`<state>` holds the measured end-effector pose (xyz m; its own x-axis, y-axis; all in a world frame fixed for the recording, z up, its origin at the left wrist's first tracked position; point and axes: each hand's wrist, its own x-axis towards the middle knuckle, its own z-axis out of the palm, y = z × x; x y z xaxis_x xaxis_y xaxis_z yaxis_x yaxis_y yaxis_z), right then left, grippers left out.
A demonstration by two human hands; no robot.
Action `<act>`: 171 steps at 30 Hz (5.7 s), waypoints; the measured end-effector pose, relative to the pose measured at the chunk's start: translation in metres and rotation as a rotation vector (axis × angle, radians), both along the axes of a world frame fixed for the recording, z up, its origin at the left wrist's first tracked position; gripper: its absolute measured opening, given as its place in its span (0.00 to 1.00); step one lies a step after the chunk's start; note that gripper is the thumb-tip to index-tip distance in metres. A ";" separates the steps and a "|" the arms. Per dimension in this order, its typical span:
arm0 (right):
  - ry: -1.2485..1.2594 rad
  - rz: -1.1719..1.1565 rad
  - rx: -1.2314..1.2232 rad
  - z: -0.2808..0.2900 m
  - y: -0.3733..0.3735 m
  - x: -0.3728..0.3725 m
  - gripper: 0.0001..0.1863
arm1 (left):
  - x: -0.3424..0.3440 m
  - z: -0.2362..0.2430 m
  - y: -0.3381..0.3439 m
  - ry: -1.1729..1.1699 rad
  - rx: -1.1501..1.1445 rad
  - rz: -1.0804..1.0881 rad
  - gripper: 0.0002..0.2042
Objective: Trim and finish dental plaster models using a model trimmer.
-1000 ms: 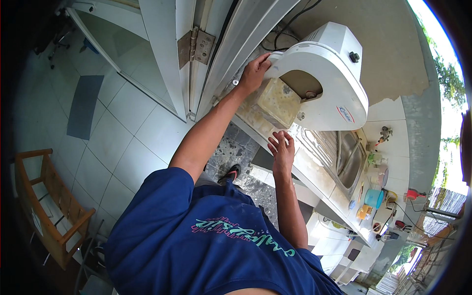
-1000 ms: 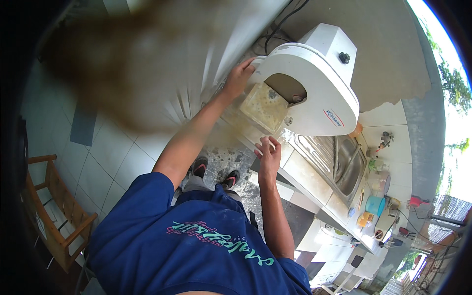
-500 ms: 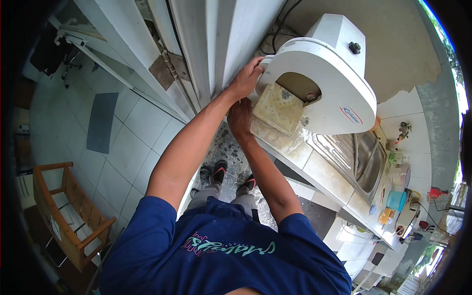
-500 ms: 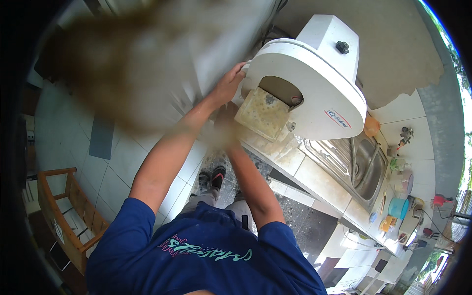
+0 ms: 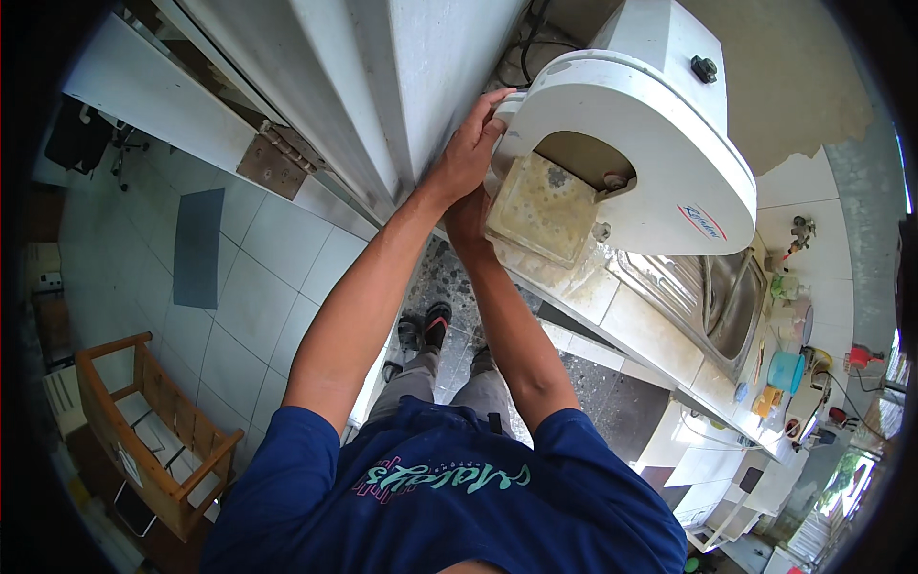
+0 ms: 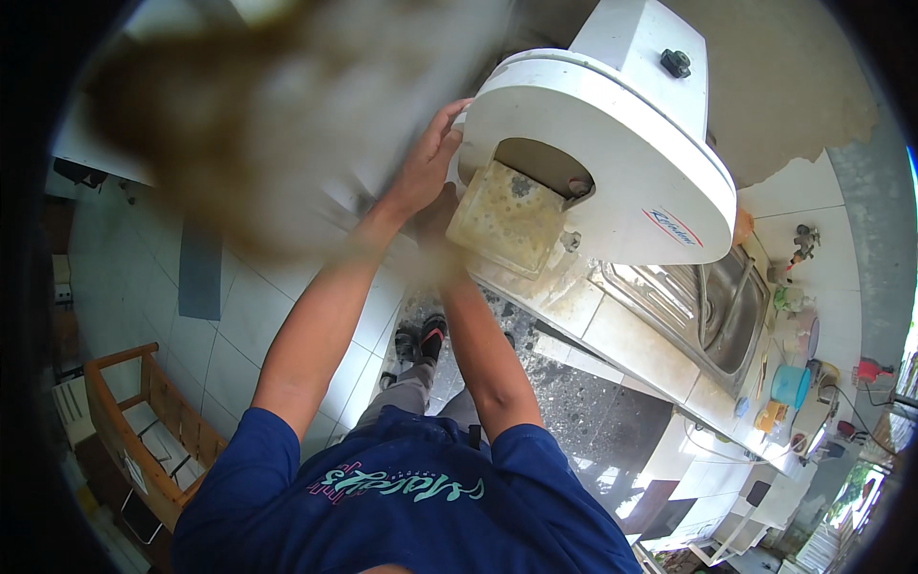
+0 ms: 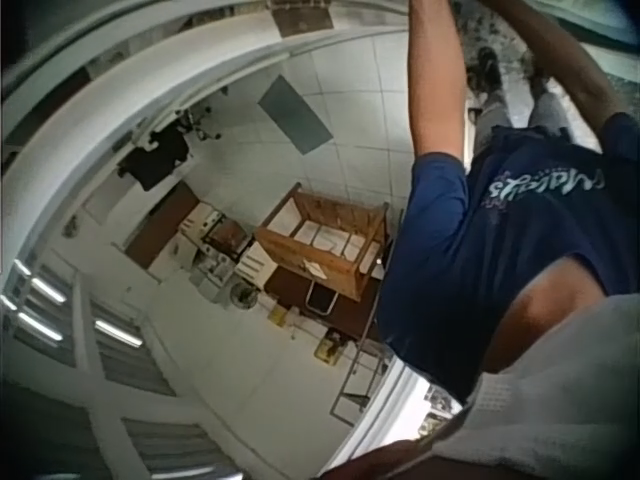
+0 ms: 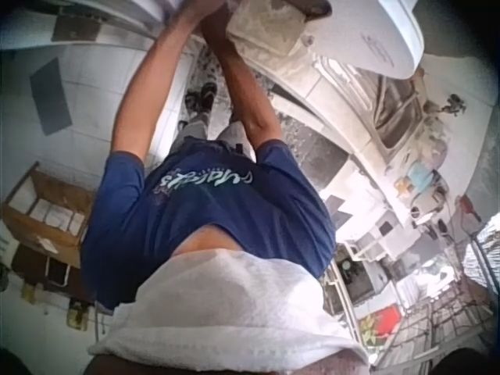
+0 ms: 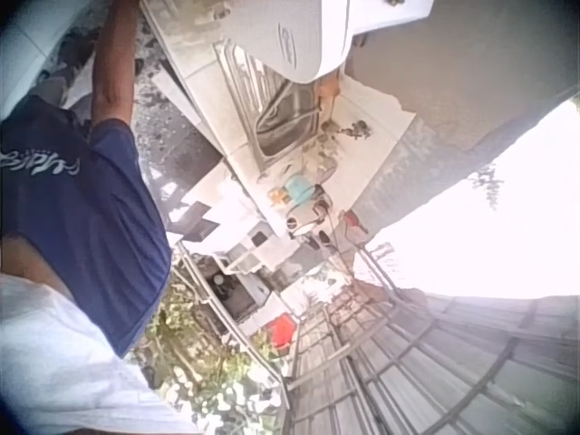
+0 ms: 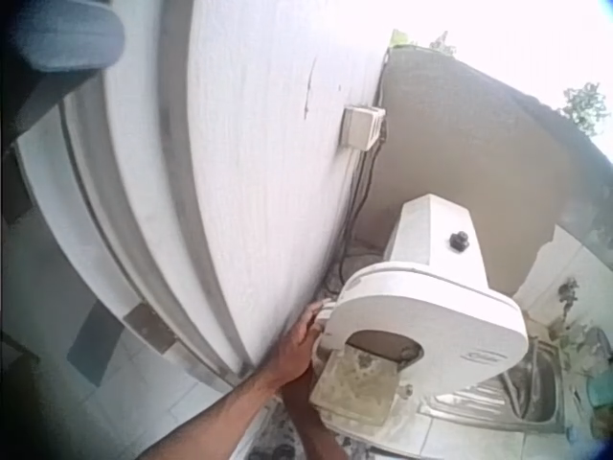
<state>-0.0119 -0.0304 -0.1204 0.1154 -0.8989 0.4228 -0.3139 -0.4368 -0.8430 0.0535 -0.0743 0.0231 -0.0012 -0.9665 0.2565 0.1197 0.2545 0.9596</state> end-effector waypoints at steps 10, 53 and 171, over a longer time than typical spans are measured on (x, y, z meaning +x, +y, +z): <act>0.304 0.125 0.481 0.183 0.126 -0.164 0.07 | 0.000 -0.004 0.005 0.193 0.011 0.014 0.18; 1.382 1.225 0.421 0.278 -0.230 -0.005 0.08 | -0.019 0.020 0.007 0.399 0.445 0.141 0.24; 1.083 1.309 1.287 0.265 -0.258 -0.013 0.17 | -0.015 0.013 0.013 0.320 0.395 0.167 0.22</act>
